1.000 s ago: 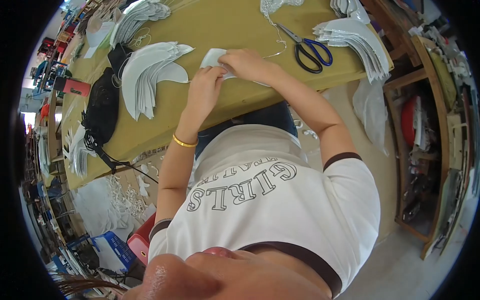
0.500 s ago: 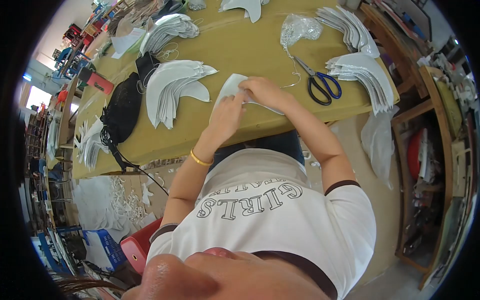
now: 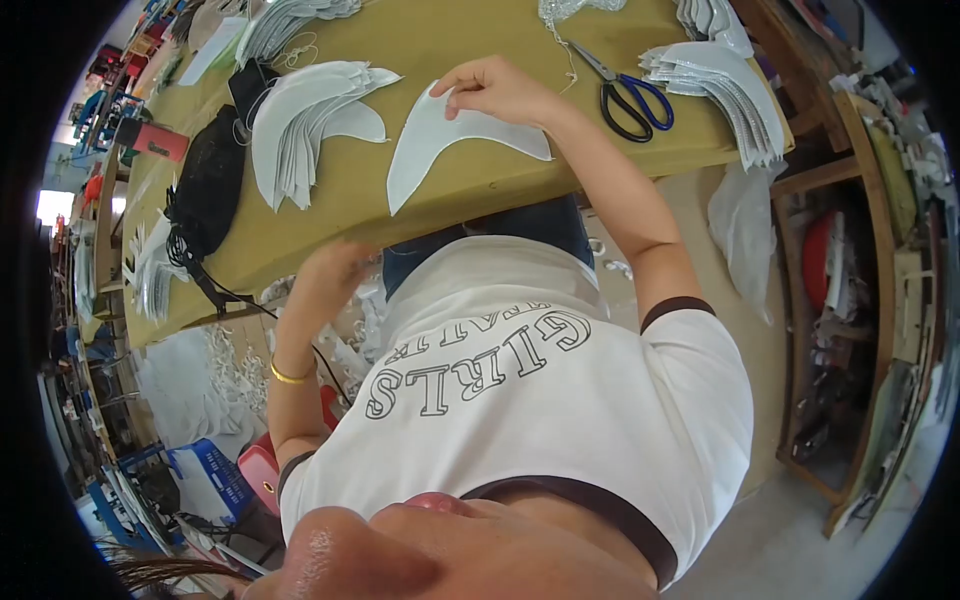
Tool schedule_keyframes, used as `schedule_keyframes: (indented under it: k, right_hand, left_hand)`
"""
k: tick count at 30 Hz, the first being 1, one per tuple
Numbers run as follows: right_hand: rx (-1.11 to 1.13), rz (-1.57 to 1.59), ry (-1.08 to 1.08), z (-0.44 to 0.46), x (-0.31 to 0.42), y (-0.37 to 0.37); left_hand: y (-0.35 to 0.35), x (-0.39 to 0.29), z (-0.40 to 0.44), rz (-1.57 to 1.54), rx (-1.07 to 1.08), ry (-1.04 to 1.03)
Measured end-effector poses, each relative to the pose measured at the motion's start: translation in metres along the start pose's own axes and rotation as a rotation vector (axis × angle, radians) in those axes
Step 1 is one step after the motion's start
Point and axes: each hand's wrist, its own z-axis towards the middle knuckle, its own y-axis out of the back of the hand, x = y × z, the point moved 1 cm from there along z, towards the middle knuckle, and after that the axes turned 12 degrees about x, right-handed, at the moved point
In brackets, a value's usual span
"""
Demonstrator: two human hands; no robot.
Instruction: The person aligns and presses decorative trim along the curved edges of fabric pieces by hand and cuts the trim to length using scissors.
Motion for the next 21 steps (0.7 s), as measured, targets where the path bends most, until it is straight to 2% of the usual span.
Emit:
schedule_keyframes:
  k: [1,3,5,8,11,14,18,21]
  right_hand:
    - [0.026,0.037,-0.027,0.001,0.008,-0.001]
    - [0.080,0.107,-0.084,0.002,0.024,-0.007]
    - [0.135,0.154,-0.049,0.004,0.027,-0.012]
    - [0.197,0.195,0.021,0.006,0.026,-0.013]
    - [0.215,0.206,0.027,0.004,0.031,-0.012]
    - [0.177,0.145,-0.049,0.002,0.041,-0.011]
    - [0.196,0.140,-0.024,0.001,0.043,-0.012]
    - [0.163,0.058,0.117,0.005,0.029,-0.014]
  left_hand:
    - [0.008,-0.010,0.016,-0.090,-0.062,-0.017]
    - [0.016,-0.018,0.045,-0.251,-0.092,0.096]
    - [0.008,-0.013,0.078,-0.465,-0.254,-0.004]
    - [0.002,-0.021,0.117,-0.895,-0.323,0.000]
    - [-0.004,-0.016,0.132,-1.089,-0.089,-0.069]
    - [-0.008,-0.013,0.132,-1.157,-0.006,-0.091]
    - [-0.013,-0.008,0.131,-1.264,-0.002,-0.061]
    - [-0.011,-0.008,0.126,-1.295,0.014,-0.044]
